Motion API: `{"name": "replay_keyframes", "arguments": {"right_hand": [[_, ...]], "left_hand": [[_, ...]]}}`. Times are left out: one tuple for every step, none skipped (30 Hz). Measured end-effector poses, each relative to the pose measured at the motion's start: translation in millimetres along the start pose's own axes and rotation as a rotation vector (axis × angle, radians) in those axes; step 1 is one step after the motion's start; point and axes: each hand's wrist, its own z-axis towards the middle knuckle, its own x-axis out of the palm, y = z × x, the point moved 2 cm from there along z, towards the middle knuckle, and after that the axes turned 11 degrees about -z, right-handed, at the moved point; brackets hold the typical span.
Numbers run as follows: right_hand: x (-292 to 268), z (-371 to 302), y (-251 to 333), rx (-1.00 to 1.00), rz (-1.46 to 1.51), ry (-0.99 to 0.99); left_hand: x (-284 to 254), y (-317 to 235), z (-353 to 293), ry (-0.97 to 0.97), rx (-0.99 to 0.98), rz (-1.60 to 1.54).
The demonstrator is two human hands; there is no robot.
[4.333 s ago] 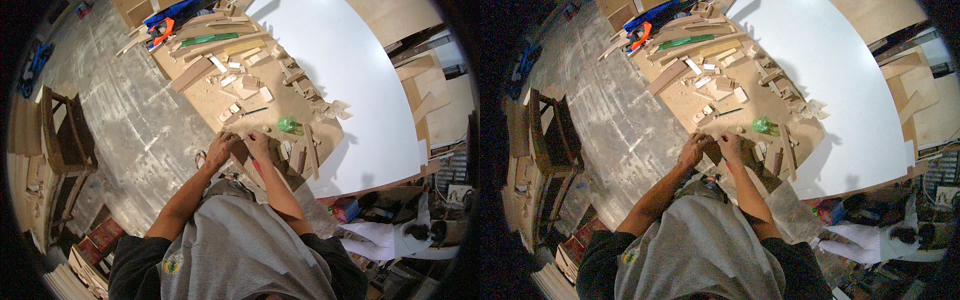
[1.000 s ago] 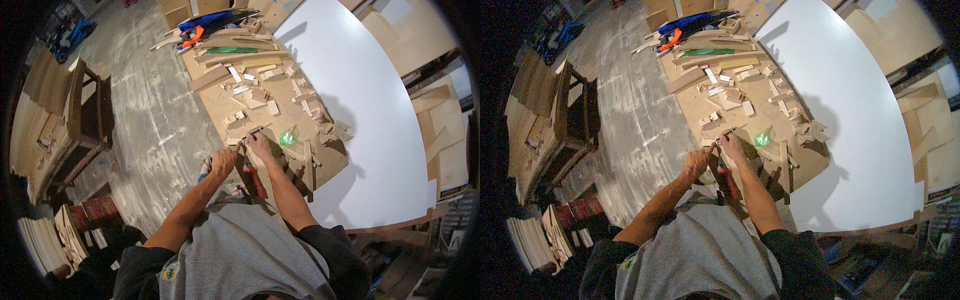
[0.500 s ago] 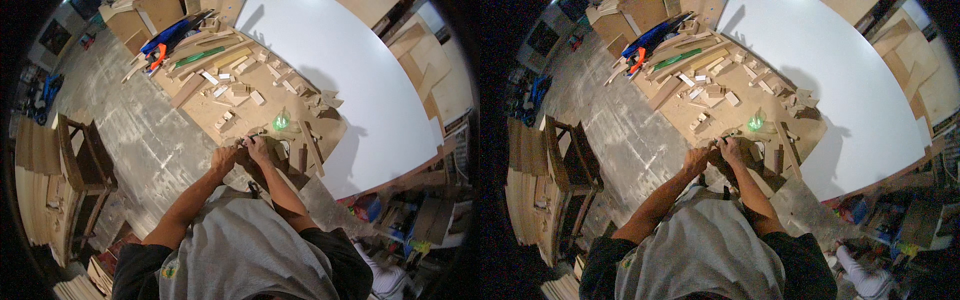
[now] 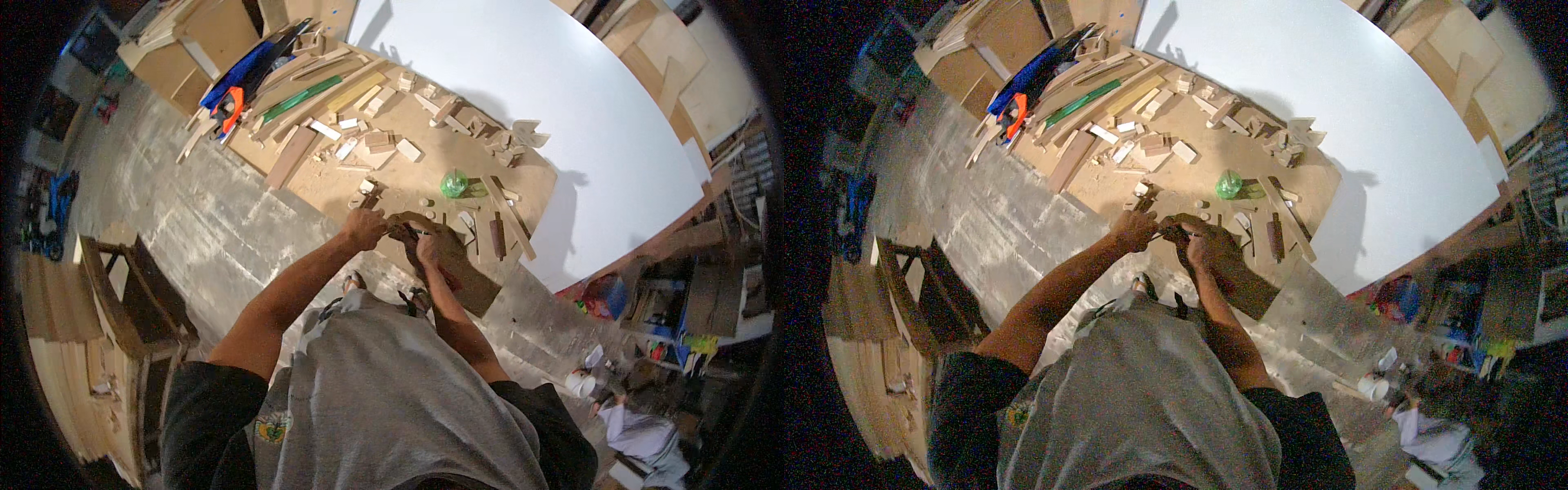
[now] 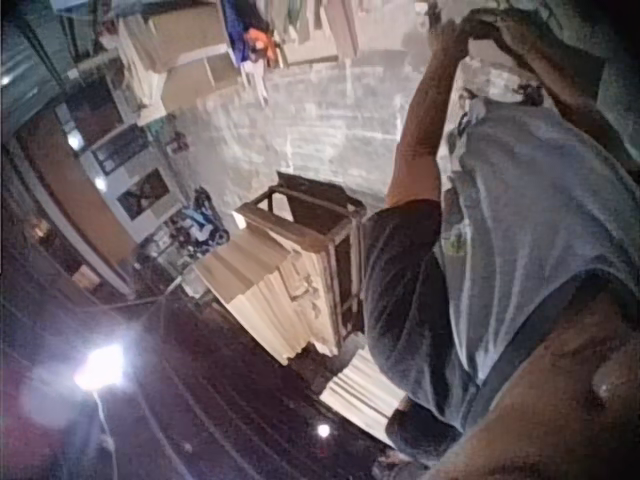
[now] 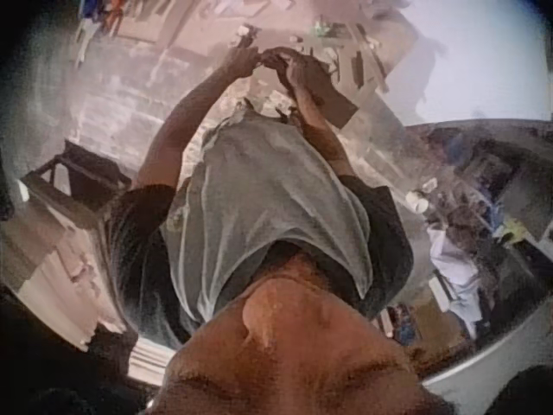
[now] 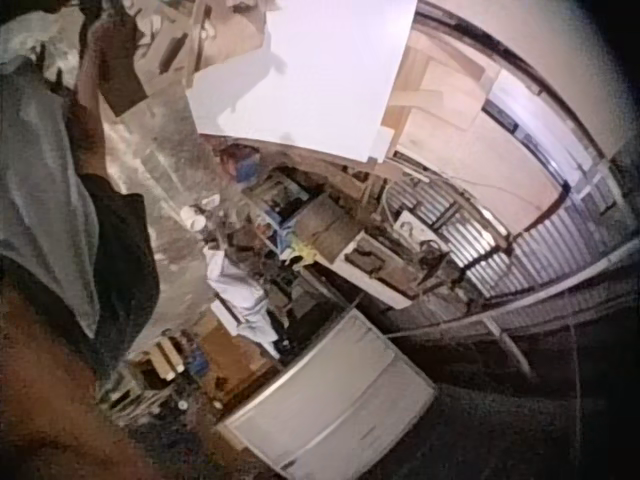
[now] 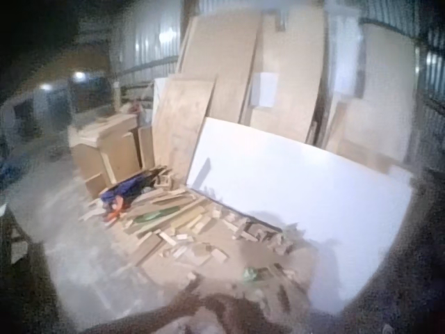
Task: The person applies glue from a green bottle onto small wooden blocks and joins the pieces together by hand on a workbench cluttered with wood scraps.
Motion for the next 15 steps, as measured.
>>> {"name": "replay_keyframes", "arguments": {"right_hand": [[-1.3, -1.2, 14.9, -0.016, -0.028, -0.003], [-5.1, -1.9, 31.8, -0.033, -0.058, -0.005], [-22.2, 8.0, 84.7, 0.079, -0.034, 0.087], [-34.7, 14.2, 119.1, 0.195, -0.016, 0.166], [-24.6, 3.9, 107.5, 0.196, -0.031, 0.096], [-9.3, -7.0, 91.1, 0.196, -0.046, 0.026], [-1.3, -13.2, 84.6, 0.181, -0.092, -0.018], [2.4, -16.6, 83.3, 0.168, -0.141, -0.064], [5.2, -18.0, 80.4, 0.141, -0.222, -0.09], [5.2, -17.0, 84.0, 0.147, -0.236, -0.101], [2.1, -13.6, 91.4, 0.154, -0.253, -0.114], [-2.2, -12.0, 98.3, 0.196, -0.203, -0.117], [-4.9, -11.9, 105.0, 0.235, -0.151, -0.117], [-3.2, -12.7, 108.9, 0.246, -0.164, -0.151], [-1.0, -11.8, 115.5, 0.256, -0.177, -0.184]], "left_hand": [[-1.5, 4.6, 0.8, 0.038, -0.016, 0.015], [0.0, 9.5, 1.4, 0.024, 0.015, 0.026], [9.3, 18.3, 2.1, 0.014, 0.038, 0.031], [13.2, 23.8, 3.8, 0.002, 0.077, 0.042], [10.9, 26.7, 6.1, -0.032, 0.141, 0.05], [8.6, 29.9, 7.9, -0.065, 0.205, 0.057], [10.9, 34.3, 10.6, -0.095, 0.263, 0.056], [11.9, 38.1, 14.9, -0.073, 0.305, 0.074], [12.3, 42.1, 20.0, -0.05, 0.345, 0.092], [13.2, 45.7, 23.5, -0.029, 0.378, 0.11], [12.2, 46.9, 26.7, -0.013, 0.39, 0.116], [11.5, 47.8, 29.8, 0.003, 0.401, 0.122], [12.0, 48.2, 31.4, 0.019, 0.409, 0.126], [12.0, 48.7, 34.6, 0.046, 0.407, 0.127], [11.3, 49.4, 39.0, 0.073, 0.405, 0.127]]}}
